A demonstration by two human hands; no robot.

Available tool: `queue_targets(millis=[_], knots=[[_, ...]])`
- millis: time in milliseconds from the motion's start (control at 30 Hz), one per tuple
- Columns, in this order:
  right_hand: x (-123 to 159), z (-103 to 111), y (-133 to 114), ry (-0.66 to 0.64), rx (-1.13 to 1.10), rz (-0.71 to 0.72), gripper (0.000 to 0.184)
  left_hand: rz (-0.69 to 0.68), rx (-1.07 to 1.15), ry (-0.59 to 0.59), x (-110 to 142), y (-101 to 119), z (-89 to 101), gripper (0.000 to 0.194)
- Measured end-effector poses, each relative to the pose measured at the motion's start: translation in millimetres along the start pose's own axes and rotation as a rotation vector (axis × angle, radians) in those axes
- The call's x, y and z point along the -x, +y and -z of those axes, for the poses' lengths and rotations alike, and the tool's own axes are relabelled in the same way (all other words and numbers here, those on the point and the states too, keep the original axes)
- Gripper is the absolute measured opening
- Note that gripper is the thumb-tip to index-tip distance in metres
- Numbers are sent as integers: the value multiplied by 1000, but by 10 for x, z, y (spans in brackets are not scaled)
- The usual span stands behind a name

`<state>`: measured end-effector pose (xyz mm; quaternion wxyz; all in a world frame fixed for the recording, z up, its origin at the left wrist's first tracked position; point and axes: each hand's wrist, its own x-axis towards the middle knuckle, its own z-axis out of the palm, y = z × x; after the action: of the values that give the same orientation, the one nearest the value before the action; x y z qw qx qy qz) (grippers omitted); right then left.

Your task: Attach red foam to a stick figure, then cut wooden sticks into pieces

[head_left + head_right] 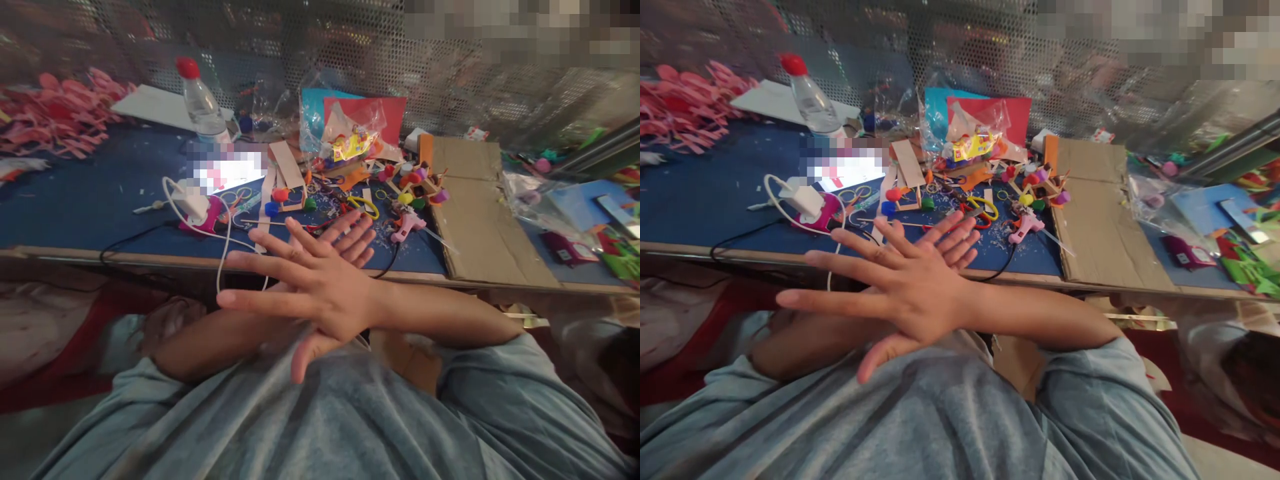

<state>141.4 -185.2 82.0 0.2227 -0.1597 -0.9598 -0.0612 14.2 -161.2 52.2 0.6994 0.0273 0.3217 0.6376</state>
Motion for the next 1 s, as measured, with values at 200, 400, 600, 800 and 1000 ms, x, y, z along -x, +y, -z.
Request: queue_targets(millis=[200,400,600,800,1000], knots=[[308,-88,561,87,-17,12,81,384,-51,-239,129,199,-261,71],[484,-48,978,156,-16,-6,69,480,-15,-426,-11,372,-336,96],[581,-27,1181,394,-40,19,66,467,-114,-507,-218,343,-466,90],[601,15,1374,580,-192,-136,60,423,-325,-629,-449,65,-324,54],[639,-208,1511,460,-204,-183,64,481,-525,-765,-778,-72,-64,63]])
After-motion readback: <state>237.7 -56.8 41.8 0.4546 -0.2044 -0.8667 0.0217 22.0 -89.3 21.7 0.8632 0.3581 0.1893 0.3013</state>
